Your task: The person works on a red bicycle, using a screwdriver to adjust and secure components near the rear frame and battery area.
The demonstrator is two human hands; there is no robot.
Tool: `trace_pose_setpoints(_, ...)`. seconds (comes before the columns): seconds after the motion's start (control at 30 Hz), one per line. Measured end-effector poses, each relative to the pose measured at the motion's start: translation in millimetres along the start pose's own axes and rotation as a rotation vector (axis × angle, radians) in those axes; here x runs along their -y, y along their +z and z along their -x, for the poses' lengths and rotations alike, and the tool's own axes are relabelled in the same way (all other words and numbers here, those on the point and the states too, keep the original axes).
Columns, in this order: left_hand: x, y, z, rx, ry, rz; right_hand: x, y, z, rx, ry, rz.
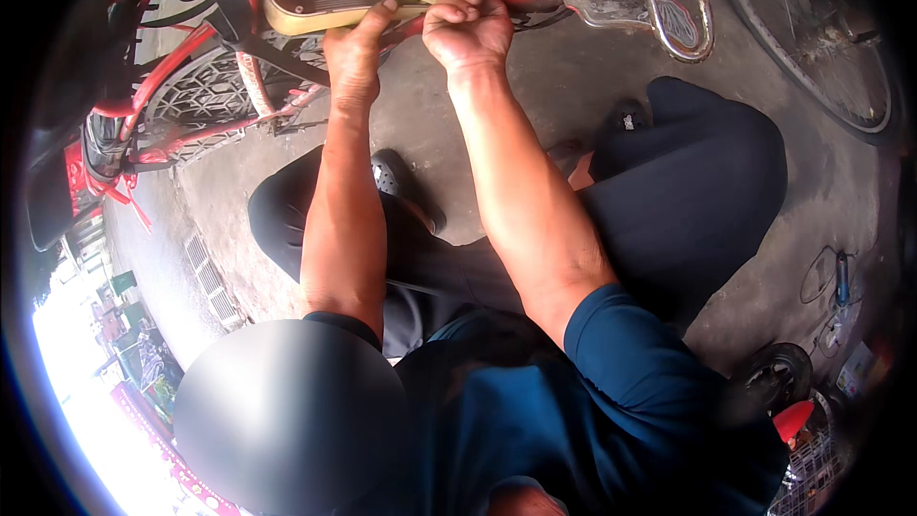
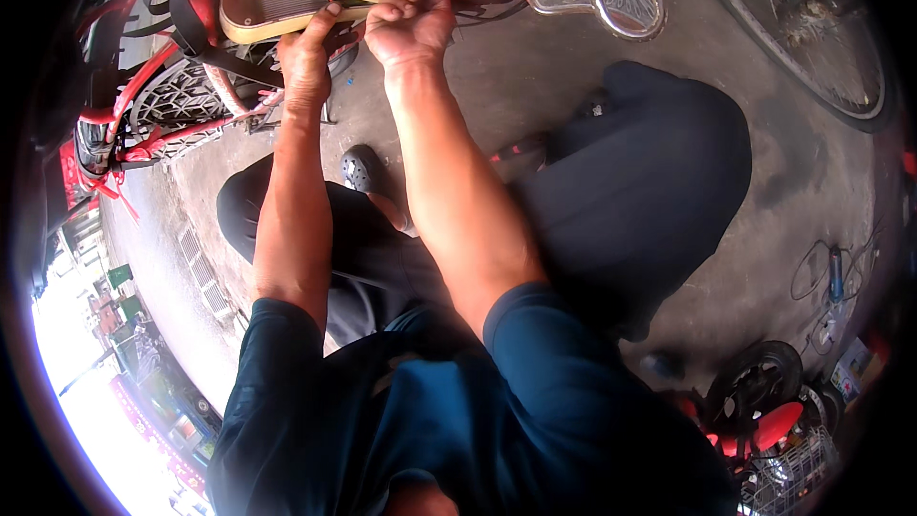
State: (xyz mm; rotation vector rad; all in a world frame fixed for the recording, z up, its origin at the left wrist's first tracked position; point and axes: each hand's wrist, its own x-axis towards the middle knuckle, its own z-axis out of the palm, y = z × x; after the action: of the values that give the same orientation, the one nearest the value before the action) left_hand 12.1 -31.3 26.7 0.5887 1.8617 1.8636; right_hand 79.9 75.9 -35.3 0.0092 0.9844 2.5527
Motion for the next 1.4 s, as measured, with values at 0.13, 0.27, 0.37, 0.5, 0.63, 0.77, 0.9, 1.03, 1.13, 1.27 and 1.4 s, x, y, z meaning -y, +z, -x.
trace_pose_setpoints(0.13,6,2,-1,-0.068,0.005,0.097,2,-2,2,-0.007,0.017,0.016)
trace_pose_setpoints(0.27,7,2,1,-0.116,0.029,0.113,3,-2,2,0.037,0.126,0.116)
trace_pose_setpoints(0.37,6,-1,0,-0.163,0.042,-0.033,-2,4,6,-0.034,0.082,0.178)
trace_pose_setpoints(0.5,11,-7,-2,-0.122,0.076,-0.034,0,5,7,-0.022,0.116,0.266)
trace_pose_setpoints(0.63,12,-9,-5,-0.142,0.030,-0.106,-1,1,11,-0.008,0.123,0.403)
trace_pose_setpoints(0.77,12,-10,-5,-0.136,-0.009,-0.094,-2,-3,11,-0.007,0.134,0.572)
trace_pose_setpoints(0.9,9,-9,-5,-0.159,-0.008,-0.118,-1,-3,11,-0.027,0.128,0.634)
trace_pose_setpoints(1.03,6,-7,-8,-0.135,-0.078,-0.089,0,0,10,-0.034,0.088,0.737)
trace_pose_setpoints(1.13,8,-7,-13,-0.163,-0.083,-0.139,2,1,8,-0.055,0.088,0.798)
trace_pose_setpoints(1.27,6,-19,-18,-0.021,-0.051,-0.125,-4,5,10,-0.115,0.050,0.870)
trace_pose_setpoints(1.4,-3,-19,-19,0.042,-0.005,-0.396,-5,9,12,-0.162,0.027,0.928)
